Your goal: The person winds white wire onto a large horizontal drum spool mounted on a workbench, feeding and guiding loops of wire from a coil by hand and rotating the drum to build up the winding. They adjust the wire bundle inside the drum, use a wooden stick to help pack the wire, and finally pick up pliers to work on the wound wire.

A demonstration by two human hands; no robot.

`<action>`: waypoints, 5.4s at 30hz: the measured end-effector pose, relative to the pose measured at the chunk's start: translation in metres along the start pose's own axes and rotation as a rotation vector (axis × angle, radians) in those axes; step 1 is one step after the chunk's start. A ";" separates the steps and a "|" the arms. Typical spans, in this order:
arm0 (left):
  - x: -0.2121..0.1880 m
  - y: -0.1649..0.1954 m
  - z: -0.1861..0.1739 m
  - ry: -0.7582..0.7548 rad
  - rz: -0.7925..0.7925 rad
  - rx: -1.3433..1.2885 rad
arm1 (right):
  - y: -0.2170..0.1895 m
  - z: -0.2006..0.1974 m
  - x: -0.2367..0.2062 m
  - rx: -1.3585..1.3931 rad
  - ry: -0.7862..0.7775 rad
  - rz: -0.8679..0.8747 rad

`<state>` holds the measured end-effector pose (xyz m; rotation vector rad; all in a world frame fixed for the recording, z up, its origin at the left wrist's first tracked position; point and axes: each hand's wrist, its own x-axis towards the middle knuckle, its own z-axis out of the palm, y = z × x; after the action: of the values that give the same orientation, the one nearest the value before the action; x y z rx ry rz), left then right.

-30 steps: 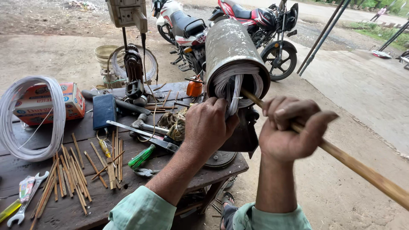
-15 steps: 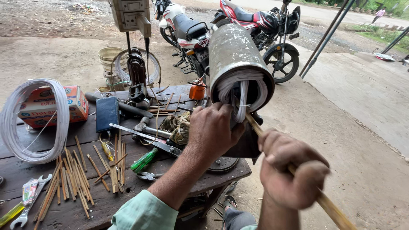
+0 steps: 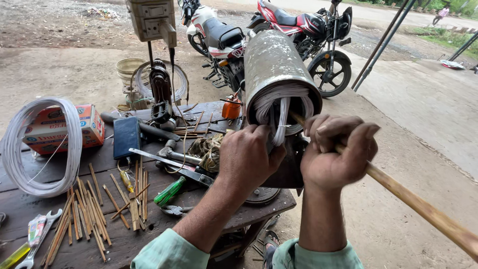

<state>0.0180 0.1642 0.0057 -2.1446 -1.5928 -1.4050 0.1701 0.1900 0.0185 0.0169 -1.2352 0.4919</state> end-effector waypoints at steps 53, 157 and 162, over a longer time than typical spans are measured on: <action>0.002 0.007 -0.009 -0.027 0.080 0.065 | -0.007 -0.005 -0.005 -0.005 -0.070 -0.142; -0.201 -0.150 -0.164 0.021 -0.691 -0.477 | -0.075 -0.094 -0.218 -0.975 -0.765 1.293; -0.216 -0.151 -0.155 0.066 -0.728 -0.529 | 0.007 -0.017 -0.223 -1.035 -0.963 0.842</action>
<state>-0.1983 -0.0079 -0.1243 -1.7422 -2.3139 -2.2919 0.1295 0.1224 -0.1910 -1.3218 -2.3262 0.5093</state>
